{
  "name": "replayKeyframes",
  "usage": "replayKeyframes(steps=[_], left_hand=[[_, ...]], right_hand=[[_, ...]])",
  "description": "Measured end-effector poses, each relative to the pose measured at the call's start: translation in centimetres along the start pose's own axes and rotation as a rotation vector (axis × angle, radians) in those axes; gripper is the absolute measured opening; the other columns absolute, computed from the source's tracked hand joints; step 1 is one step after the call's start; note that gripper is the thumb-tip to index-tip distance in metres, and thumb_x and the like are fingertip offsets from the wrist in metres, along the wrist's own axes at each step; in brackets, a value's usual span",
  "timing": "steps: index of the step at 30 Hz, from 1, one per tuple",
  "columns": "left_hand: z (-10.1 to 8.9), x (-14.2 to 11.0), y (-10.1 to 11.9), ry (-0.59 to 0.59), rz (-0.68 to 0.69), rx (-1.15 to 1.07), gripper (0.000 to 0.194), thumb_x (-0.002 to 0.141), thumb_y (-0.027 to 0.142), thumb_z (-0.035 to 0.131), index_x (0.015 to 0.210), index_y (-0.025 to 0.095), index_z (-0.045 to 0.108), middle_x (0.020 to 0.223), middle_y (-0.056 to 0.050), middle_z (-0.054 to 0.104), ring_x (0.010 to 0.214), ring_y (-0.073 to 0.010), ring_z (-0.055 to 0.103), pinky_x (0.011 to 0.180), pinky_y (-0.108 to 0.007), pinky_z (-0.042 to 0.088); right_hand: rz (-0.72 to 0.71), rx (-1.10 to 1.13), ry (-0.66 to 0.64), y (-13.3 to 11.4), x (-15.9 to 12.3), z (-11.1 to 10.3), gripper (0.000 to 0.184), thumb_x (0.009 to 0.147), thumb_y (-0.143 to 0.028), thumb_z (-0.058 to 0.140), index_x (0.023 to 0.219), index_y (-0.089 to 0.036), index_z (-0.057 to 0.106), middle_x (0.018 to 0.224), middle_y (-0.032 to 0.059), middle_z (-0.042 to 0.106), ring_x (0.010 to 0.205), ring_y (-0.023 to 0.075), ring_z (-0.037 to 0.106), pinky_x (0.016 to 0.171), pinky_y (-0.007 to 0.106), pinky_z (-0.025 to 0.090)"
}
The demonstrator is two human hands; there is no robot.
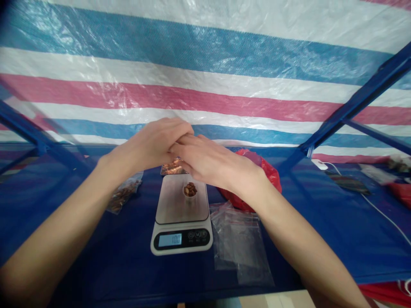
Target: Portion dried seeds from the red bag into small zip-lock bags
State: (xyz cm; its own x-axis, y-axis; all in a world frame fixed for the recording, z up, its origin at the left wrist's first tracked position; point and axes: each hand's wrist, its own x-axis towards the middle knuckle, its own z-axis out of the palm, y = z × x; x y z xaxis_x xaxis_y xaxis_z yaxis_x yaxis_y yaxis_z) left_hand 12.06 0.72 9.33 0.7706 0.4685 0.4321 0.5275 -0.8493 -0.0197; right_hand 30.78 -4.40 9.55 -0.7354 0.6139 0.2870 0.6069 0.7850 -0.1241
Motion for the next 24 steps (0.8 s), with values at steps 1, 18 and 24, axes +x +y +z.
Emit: replayKeyframes(steps=[1,18,24], left_hand=[[0.1,0.1,0.1,-0.023,0.007,-0.005,0.01,0.085,0.01,0.057,0.09,0.018,0.058,0.091,-0.004,0.067,0.083,-0.0198,0.061,0.072,-0.033,0.04],[3.1,-8.8,-0.7,-0.09,-0.215,0.113,0.015,0.098,0.024,0.056,0.105,0.022,0.068,0.093,-0.005,0.074,0.087,-0.025,0.069,0.077,-0.036,0.047],[4.6,-10.1,1.7,0.04,-0.221,0.121,0.009,0.096,0.02,0.059,0.099,0.019,0.067,0.097,-0.008,0.075,0.093,-0.0268,0.068,0.083,-0.04,0.049]], right_hand=[[0.019,0.014,-0.03,-0.1,0.0,0.0,0.02,0.101,-0.015,0.064,0.117,-0.017,0.076,0.118,0.0125,0.075,0.112,0.0297,0.069,0.098,0.044,0.053],[0.362,0.681,0.207,0.7,-8.3,6.5,0.049,0.089,-0.037,0.084,0.134,-0.025,0.07,0.134,0.0087,0.072,0.125,0.0267,0.068,0.109,0.043,0.053],[0.468,0.537,0.24,-0.4,-8.4,10.4,0.045,0.075,-0.033,0.096,0.115,-0.026,0.077,0.122,0.0082,0.071,0.116,0.0292,0.065,0.103,0.047,0.053]])
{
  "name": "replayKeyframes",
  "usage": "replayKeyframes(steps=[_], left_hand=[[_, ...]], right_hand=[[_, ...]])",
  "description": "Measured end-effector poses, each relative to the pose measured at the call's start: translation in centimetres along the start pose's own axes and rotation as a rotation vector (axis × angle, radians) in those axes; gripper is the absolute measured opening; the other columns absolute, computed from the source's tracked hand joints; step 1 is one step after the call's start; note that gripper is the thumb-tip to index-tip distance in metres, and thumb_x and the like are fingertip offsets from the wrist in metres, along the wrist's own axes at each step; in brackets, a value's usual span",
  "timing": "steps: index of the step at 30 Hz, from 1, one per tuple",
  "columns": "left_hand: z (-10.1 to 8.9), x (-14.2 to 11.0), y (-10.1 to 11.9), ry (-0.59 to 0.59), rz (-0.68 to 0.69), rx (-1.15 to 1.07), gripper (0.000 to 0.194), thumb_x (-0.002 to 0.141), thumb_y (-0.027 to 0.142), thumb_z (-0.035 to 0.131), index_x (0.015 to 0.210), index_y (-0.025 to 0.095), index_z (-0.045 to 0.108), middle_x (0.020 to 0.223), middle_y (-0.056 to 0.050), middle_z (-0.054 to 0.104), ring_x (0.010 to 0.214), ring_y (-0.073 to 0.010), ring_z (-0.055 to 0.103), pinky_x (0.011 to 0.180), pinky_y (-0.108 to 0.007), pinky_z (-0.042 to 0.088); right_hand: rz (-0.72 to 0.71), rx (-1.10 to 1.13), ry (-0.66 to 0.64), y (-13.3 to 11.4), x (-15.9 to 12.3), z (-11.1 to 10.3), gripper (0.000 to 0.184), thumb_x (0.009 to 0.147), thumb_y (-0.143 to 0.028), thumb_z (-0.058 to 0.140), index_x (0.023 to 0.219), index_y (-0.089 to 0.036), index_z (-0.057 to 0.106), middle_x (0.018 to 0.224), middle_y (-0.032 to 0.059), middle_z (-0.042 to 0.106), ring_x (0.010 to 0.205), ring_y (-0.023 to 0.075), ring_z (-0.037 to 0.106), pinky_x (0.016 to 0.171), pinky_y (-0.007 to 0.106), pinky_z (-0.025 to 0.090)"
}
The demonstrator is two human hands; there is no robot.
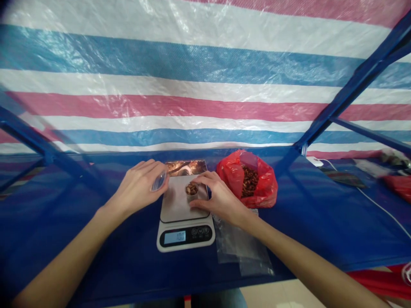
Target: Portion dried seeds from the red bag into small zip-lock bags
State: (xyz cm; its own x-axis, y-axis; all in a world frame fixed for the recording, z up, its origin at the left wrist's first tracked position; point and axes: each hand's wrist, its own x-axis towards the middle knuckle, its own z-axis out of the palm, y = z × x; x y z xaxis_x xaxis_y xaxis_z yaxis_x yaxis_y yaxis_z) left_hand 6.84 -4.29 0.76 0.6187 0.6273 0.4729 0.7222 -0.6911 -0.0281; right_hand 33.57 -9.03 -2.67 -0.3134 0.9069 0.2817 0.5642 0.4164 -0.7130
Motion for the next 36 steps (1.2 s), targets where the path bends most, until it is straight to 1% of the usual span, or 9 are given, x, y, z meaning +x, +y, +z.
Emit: replayKeyframes(steps=[4,8,12,18,24,27,30,32,36], left_hand=[[1.0,-0.2,0.2,0.043,-0.014,-0.077,0.009,0.095,0.015,0.059,0.096,0.02,0.067,0.095,-0.005,0.075,0.088,-0.023,0.066,0.079,-0.037,0.048],[1.7,-0.4,0.2,0.051,-0.077,-0.132,0.009,0.093,0.012,0.063,0.093,0.02,0.067,0.092,-0.003,0.074,0.087,-0.0219,0.065,0.08,-0.035,0.048],[1.6,-0.4,0.5,0.007,-0.171,-0.193,0.008,0.093,0.015,0.063,0.092,0.02,0.07,0.09,-0.005,0.074,0.088,-0.0235,0.067,0.082,-0.036,0.05],[1.1,-0.3,0.8,-0.033,-0.309,-0.299,0.014,0.085,0.014,0.069,0.096,0.022,0.072,0.097,-0.007,0.076,0.097,-0.027,0.069,0.084,-0.038,0.054],[0.7,-0.2,0.8,-0.027,-0.385,-0.354,0.011,0.084,0.017,0.07,0.094,0.021,0.072,0.095,-0.008,0.075,0.104,-0.0298,0.067,0.089,-0.042,0.054],[0.5,-0.2,0.7,-0.018,-0.418,-0.367,0.006,0.085,0.022,0.071,0.091,0.021,0.072,0.091,-0.008,0.073,0.102,-0.03,0.066,0.086,-0.04,0.053],[0.6,-0.2,0.5,0.017,-0.475,-0.42,0.01,0.082,0.024,0.073,0.09,0.02,0.071,0.088,-0.007,0.072,0.093,-0.0279,0.067,0.078,-0.037,0.052],[0.8,-0.2,0.4,0.063,-0.523,-0.543,0.015,0.077,0.023,0.075,0.091,0.019,0.072,0.089,-0.006,0.073,0.087,-0.0256,0.068,0.077,-0.036,0.052],[1.2,-0.1,0.3,0.12,-0.56,-0.952,0.018,0.076,0.025,0.077,0.092,0.017,0.073,0.09,-0.004,0.077,0.082,-0.0222,0.07,0.077,-0.033,0.055]], right_hand=[[0.021,0.072,0.048,-0.2,0.4,0.5,0.029,0.077,-0.029,0.092,0.102,-0.023,0.078,0.111,0.0069,0.074,0.106,0.0265,0.068,0.098,0.044,0.054],[0.038,0.247,0.055,-1.4,1.2,0.5,0.025,0.084,-0.03,0.084,0.107,-0.02,0.077,0.107,0.0062,0.079,0.101,0.0237,0.072,0.095,0.04,0.056],[-0.081,0.285,0.056,-2.9,2.7,0.9,0.032,0.087,-0.03,0.082,0.117,-0.02,0.077,0.118,0.0083,0.079,0.106,0.0237,0.073,0.092,0.038,0.058],[-0.158,0.16,0.038,-4.1,4.4,1.7,0.027,0.09,-0.026,0.081,0.117,-0.022,0.074,0.117,0.0052,0.079,0.105,0.0213,0.073,0.095,0.037,0.054],[-0.171,-0.045,0.021,-5.5,5.3,1.2,0.024,0.088,-0.025,0.083,0.108,-0.021,0.069,0.101,0.0033,0.076,0.095,0.0227,0.069,0.088,0.038,0.053],[-0.257,-0.175,0.0,-6.5,6.1,0.5,0.018,0.091,-0.022,0.08,0.106,-0.02,0.071,0.102,0.0056,0.073,0.1,0.024,0.064,0.089,0.038,0.051],[-0.393,-0.262,-0.078,-7.5,7.1,0.0,0.014,0.099,-0.02,0.07,0.113,-0.021,0.072,0.106,0.0068,0.066,0.102,0.0232,0.06,0.09,0.037,0.049],[-0.491,-0.32,-0.144,-8.2,7.9,-0.3,0.017,0.102,-0.016,0.062,0.115,-0.022,0.072,0.108,0.0071,0.061,0.103,0.0228,0.057,0.089,0.036,0.047],[-0.632,-0.445,-0.256,-9.7,9.5,-0.9,0.032,0.099,-0.002,0.047,0.103,-0.02,0.072,0.105,0.0074,0.058,0.1,0.0232,0.053,0.085,0.037,0.044]])
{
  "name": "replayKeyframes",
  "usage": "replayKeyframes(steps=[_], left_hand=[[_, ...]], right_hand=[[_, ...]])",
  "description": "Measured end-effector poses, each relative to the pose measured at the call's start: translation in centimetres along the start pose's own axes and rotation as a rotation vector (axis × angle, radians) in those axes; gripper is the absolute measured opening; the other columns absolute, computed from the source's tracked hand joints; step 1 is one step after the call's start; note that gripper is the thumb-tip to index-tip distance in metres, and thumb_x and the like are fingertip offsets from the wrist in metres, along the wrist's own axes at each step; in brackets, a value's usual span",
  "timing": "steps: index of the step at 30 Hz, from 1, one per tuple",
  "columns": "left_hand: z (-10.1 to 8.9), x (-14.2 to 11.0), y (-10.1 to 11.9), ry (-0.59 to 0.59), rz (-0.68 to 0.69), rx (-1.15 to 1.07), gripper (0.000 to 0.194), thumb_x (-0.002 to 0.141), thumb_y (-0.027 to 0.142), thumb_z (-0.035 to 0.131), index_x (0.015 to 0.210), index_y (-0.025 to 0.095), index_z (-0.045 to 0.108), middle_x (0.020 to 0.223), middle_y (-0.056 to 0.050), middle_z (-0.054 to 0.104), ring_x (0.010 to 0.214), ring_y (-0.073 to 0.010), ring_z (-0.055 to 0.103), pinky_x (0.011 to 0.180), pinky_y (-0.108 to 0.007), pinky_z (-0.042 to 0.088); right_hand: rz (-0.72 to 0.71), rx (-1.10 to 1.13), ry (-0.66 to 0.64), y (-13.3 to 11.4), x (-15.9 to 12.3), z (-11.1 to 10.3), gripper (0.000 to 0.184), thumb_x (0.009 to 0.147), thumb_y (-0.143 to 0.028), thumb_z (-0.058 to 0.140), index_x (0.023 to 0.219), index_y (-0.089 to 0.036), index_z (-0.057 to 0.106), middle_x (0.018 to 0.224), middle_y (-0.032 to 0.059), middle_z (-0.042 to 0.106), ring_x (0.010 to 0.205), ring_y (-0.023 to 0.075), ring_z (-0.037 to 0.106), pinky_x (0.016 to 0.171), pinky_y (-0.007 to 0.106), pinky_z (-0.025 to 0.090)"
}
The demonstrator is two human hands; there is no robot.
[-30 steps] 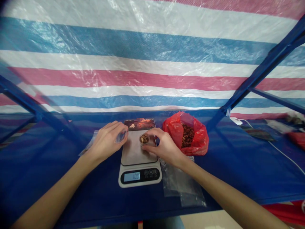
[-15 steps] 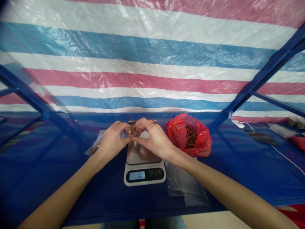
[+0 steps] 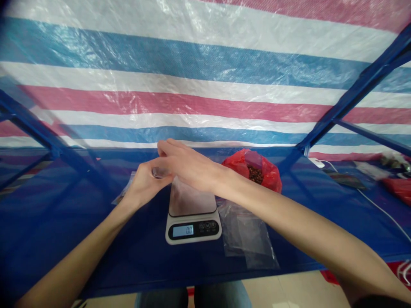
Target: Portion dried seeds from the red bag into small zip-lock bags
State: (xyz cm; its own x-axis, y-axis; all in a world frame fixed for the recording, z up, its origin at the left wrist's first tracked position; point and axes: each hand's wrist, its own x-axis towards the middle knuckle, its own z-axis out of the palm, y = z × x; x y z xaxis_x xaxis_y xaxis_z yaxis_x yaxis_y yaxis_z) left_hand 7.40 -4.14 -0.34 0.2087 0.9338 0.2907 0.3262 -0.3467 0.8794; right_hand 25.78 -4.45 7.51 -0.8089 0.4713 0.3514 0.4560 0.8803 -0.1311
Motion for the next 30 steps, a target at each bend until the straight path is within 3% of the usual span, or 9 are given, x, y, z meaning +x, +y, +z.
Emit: replayKeyframes(steps=[3,6,9,13,17,20,25,28,30], left_hand=[[0.0,0.1,0.0,-0.006,-0.04,-0.184,0.019,0.076,0.028,0.081,0.091,0.018,0.074,0.087,-0.003,0.077,0.079,-0.0202,0.071,0.074,-0.03,0.056],[-0.2,0.1,0.2,-0.02,-0.068,-0.265,0.02,0.079,0.031,0.083,0.09,0.018,0.072,0.087,-0.002,0.077,0.079,-0.0174,0.071,0.072,-0.026,0.054],[-0.5,-0.1,0.4,-0.089,-0.103,-0.348,0.026,0.087,0.035,0.079,0.104,0.021,0.066,0.082,0.0,0.076,0.067,-0.013,0.066,0.062,-0.022,0.048],[-0.7,-0.3,0.6,-0.121,-0.139,-0.492,0.032,0.092,0.039,0.077,0.106,0.024,0.051,0.087,-0.003,0.081,0.07,-0.0141,0.07,0.065,-0.022,0.05],[-0.3,-0.4,0.5,-0.098,-0.26,-0.553,0.036,0.085,0.044,0.085,0.093,0.019,0.06,0.097,-0.012,0.083,0.074,-0.0183,0.075,0.063,-0.024,0.056],[-0.1,-0.5,0.5,0.024,-0.344,-0.602,0.043,0.075,0.046,0.092,0.095,0.015,0.069,0.094,-0.014,0.083,0.074,-0.025,0.078,0.058,-0.03,0.062],[0.1,-0.4,0.6,0.152,-0.314,-0.594,0.048,0.077,0.053,0.089,0.1,0.018,0.066,0.074,-0.004,0.078,0.047,-0.0187,0.068,0.041,-0.026,0.056],[0.3,-0.5,0.7,0.126,-0.26,-0.578,0.046,0.078,0.051,0.088,0.097,0.022,0.057,0.063,0.002,0.071,0.044,-0.0169,0.065,0.041,-0.024,0.054],[0.5,-0.7,0.7,0.07,-0.238,-0.577,0.047,0.081,0.05,0.087,0.099,0.025,0.052,0.062,0.005,0.069,0.045,-0.0165,0.064,0.044,-0.026,0.056]], right_hand=[[-0.039,-0.013,-0.012,0.3,0.7,-1.4,0.031,0.097,-0.001,0.049,0.102,-0.02,0.073,0.109,0.0086,0.062,0.104,0.0251,0.054,0.088,0.04,0.045],[0.046,0.009,0.08,0.9,0.0,-2.6,0.02,0.097,-0.011,0.064,0.111,-0.019,0.075,0.116,0.0103,0.067,0.109,0.0275,0.06,0.093,0.043,0.049],[0.21,0.046,0.216,1.6,-3.0,-3.0,0.029,0.098,-0.023,0.071,0.127,-0.02,0.072,0.121,0.0103,0.073,0.111,0.0287,0.068,0.098,0.044,0.052],[0.429,0.111,0.297,1.9,-9.4,-1.3,0.042,0.107,-0.031,0.057,0.149,-0.03,0.06,0.144,0.0075,0.069,0.129,0.0298,0.066,0.111,0.05,0.05],[0.589,0.168,0.295,1.8,-15.0,1.7,0.025,0.105,-0.035,0.06,0.126,-0.029,0.071,0.128,0.0081,0.076,0.117,0.0299,0.073,0.103,0.049,0.058],[0.588,0.162,0.301,1.9,-16.8,3.6,0.014,0.101,-0.034,0.066,0.11,-0.028,0.075,0.116,0.0089,0.08,0.11,0.0313,0.075,0.097,0.051,0.062],[0.499,0.042,0.174,2.6,-17.1,5.0,0.013,0.102,-0.027,0.065,0.098,-0.025,0.077,0.116,0.0107,0.078,0.112,0.0306,0.072,0.098,0.054,0.058],[0.508,-0.013,0.129,2.9,-16.8,4.3,0.008,0.1,-0.029,0.07,0.098,-0.024,0.076,0.123,0.0116,0.075,0.118,0.0322,0.068,0.103,0.055,0.054],[0.531,-0.01,0.198,2.6,-16.1,3.1,0.01,0.099,-0.034,0.072,0.099,-0.024,0.075,0.125,0.0115,0.074,0.119,0.0333,0.067,0.104,0.055,0.051]])
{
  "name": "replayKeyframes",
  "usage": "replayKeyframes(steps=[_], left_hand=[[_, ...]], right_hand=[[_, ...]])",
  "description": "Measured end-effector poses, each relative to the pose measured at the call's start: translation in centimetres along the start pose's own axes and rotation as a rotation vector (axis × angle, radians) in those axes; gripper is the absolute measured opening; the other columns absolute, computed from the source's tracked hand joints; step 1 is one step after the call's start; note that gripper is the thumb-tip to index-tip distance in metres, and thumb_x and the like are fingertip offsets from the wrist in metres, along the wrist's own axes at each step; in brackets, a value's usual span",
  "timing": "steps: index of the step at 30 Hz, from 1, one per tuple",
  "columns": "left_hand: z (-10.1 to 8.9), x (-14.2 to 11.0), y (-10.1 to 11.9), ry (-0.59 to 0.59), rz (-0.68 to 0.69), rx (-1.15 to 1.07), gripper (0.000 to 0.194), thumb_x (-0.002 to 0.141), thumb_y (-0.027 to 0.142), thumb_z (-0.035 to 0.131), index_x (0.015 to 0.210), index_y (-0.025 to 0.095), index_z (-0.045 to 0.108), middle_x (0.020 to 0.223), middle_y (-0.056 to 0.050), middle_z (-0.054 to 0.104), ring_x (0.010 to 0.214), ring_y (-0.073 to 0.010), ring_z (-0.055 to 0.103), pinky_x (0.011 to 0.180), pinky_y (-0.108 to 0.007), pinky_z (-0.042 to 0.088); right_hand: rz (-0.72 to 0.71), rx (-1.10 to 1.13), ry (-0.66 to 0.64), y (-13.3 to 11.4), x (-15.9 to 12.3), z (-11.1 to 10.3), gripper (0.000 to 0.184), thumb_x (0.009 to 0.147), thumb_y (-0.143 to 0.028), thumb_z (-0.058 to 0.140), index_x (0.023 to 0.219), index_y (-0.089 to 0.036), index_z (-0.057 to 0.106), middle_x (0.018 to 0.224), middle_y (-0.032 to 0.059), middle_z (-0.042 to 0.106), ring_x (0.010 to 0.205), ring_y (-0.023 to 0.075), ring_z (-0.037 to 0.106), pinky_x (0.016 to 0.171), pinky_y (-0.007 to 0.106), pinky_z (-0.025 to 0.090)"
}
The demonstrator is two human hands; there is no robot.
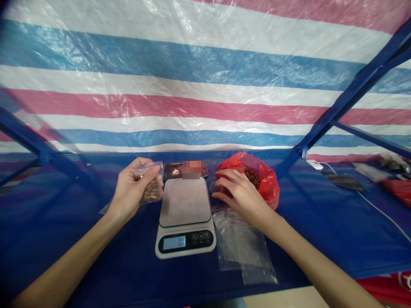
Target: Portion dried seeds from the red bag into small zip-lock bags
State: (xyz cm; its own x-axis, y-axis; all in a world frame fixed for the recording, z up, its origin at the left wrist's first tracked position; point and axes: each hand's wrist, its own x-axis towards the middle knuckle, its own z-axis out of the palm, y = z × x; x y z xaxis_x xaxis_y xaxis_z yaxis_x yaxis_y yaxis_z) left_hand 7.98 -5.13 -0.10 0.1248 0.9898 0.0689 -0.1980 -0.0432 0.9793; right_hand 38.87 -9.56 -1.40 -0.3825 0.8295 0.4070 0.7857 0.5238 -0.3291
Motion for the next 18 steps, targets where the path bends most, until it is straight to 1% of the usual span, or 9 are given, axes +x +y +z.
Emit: replayKeyframes(steps=[1,3,5,8,10,12,15,18], left_hand=[[0.1,-0.1,-0.1,-0.038,0.002,0.006,0.046,0.083,0.051,0.085,0.1,0.026,0.05,0.063,0.006,0.069,0.046,-0.0164,0.064,0.045,-0.026,0.056],[0.2,-0.5,-0.2,-0.117,-0.001,0.015,0.044,0.088,0.054,0.079,0.101,0.028,0.046,0.067,0.006,0.07,0.048,-0.0162,0.065,0.047,-0.027,0.057],[0.4,-0.9,-0.4,-0.177,-0.012,0.012,0.04,0.094,0.057,0.072,0.102,0.029,0.044,0.074,0.006,0.071,0.051,-0.0158,0.065,0.049,-0.027,0.057],[0.8,-1.5,-0.6,-0.234,0.002,0.032,0.035,0.098,0.058,0.065,0.104,0.029,0.046,0.077,0.005,0.07,0.055,-0.0147,0.065,0.052,-0.025,0.055],[1.1,-1.7,-0.5,-0.23,0.057,0.078,0.033,0.098,0.056,0.066,0.1,0.026,0.051,0.074,0.004,0.068,0.059,-0.0139,0.065,0.055,-0.023,0.053],[1.5,-1.9,-0.3,-0.208,0.093,0.09,0.035,0.097,0.056,0.068,0.094,0.024,0.056,0.071,0.003,0.068,0.059,-0.0138,0.065,0.057,-0.023,0.054],[1.8,-2.0,-0.2,-0.193,0.093,0.011,0.037,0.094,0.057,0.071,0.093,0.022,0.061,0.069,0.002,0.069,0.056,-0.0152,0.065,0.058,-0.026,0.056],[1.8,-2.0,-0.5,-0.14,0.181,0.0,0.035,0.095,0.053,0.072,0.089,0.02,0.065,0.071,0.001,0.069,0.06,-0.013,0.064,0.062,-0.024,0.055]], right_hand=[[0.026,0.039,0.05,-0.5,0.5,-0.5,0.013,0.1,-0.036,0.07,0.097,-0.024,0.074,0.121,0.011,0.075,0.115,0.0324,0.067,0.103,0.053,0.051],[0.097,0.188,0.148,-2.1,1.7,-1.0,0.021,0.104,-0.039,0.063,0.092,-0.024,0.071,0.106,0.0085,0.076,0.101,0.0279,0.069,0.095,0.046,0.052],[0.159,0.408,0.192,-4.3,3.3,-0.6,0.027,0.106,-0.042,0.059,0.091,-0.023,0.071,0.095,0.0059,0.075,0.091,0.0241,0.069,0.088,0.04,0.053],[0.163,0.74,0.082,-7.4,5.4,1.3,0.025,0.102,-0.044,0.066,0.095,-0.022,0.074,0.1,0.0046,0.077,0.101,0.0235,0.07,0.093,0.037,0.053],[0.164,0.883,0.054,-8.7,6.3,2.5,0.025,0.1,-0.044,0.068,0.093,-0.02,0.074,0.097,0.0038,0.076,0.097,0.0219,0.07,0.091,0.035,0.053],[0.183,0.959,0.091,-9.2,6.6,3.2,0.024,0.098,-0.042,0.071,0.09,-0.02,0.074,0.091,0.0026,0.075,0.088,0.0192,0.068,0.085,0.032,0.053],[0.218,1.034,0.168,-8.9,6.3,3.4,0.021,0.096,-0.038,0.075,0.086,-0.019,0.073,0.084,0.0002,0.071,0.079,0.0154,0.064,0.08,0.029,0.05],[0.211,1.058,0.154,-8.0,5.8,3.5,0.024,0.098,-0.037,0.072,0.082,-0.019,0.071,0.076,-0.001,0.067,0.072,0.0135,0.06,0.073,0.027,0.047]])
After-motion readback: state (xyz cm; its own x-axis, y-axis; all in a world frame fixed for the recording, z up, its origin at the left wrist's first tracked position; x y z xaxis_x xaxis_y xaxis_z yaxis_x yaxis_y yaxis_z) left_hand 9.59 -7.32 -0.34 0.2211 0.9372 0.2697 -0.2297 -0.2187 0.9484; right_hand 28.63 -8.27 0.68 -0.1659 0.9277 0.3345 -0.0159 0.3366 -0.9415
